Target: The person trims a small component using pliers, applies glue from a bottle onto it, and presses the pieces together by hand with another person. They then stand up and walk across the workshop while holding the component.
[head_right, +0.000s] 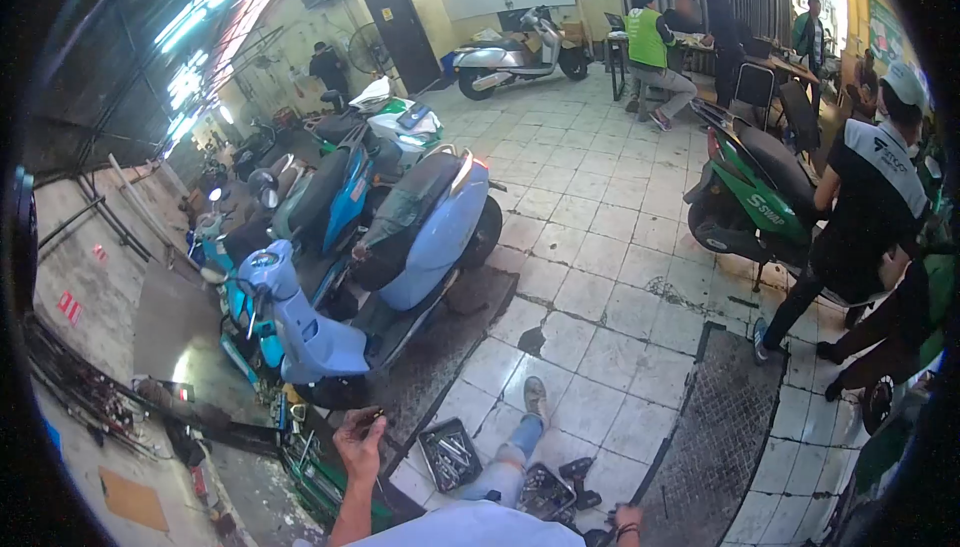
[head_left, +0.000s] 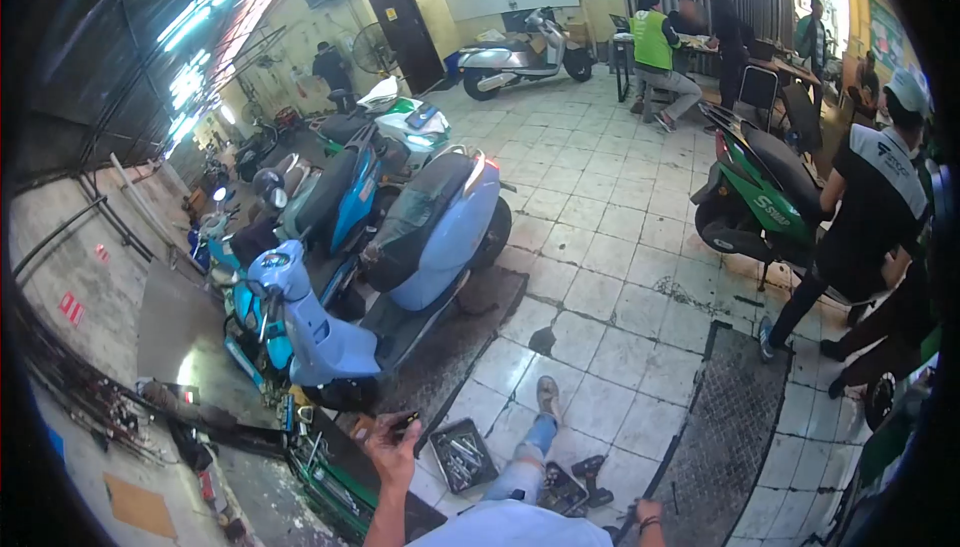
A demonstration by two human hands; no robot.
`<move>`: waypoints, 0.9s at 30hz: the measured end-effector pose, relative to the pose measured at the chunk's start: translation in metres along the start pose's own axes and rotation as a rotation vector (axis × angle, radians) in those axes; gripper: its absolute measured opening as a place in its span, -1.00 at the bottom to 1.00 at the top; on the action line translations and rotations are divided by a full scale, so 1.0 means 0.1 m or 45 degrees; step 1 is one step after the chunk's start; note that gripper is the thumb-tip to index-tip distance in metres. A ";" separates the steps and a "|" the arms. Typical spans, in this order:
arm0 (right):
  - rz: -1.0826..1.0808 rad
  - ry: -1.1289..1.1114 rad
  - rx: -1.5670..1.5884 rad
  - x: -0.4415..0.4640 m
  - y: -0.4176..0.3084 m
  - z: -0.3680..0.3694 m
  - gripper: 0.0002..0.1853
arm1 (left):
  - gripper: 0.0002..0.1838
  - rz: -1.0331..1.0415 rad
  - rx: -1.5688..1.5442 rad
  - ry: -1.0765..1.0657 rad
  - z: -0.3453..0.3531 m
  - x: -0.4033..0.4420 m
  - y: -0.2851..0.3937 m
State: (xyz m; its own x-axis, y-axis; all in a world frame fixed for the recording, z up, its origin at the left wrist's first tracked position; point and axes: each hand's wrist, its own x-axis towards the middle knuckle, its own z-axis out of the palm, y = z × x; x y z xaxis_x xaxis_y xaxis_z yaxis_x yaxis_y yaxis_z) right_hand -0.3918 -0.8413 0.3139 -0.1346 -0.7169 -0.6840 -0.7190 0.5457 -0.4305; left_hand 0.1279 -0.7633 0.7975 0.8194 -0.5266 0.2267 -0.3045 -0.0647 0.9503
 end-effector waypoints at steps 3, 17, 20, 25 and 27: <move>0.251 -0.071 0.836 0.70 -0.98 -0.12 -0.75 | -0.76 -0.011 0.005 -0.006 0.64 0.89 -0.47; 0.430 -0.104 0.816 2.03 -3.70 -0.41 -0.66 | -0.78 0.053 -0.090 -0.119 2.81 4.43 -0.23; 0.424 -0.157 0.836 2.42 -4.20 -0.37 -0.67 | -0.78 0.088 -0.062 -0.107 3.06 4.91 -0.31; -0.099 -0.296 -0.220 3.17 -5.07 -0.48 -0.67 | -0.79 0.076 0.019 -0.060 3.64 5.73 -0.45; 0.061 -0.390 -0.081 3.34 -5.85 -0.69 -0.69 | -0.78 0.111 0.115 -0.037 3.89 6.10 -0.54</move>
State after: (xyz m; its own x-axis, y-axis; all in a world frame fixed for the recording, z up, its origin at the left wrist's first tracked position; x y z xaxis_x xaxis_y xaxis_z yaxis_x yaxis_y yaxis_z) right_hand -0.0632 -1.4299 0.3776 0.0356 -0.5220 -0.8522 -0.7592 0.5404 -0.3627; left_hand 0.4553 -1.4112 0.8013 0.7737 -0.5580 0.3000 -0.4174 -0.0928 0.9040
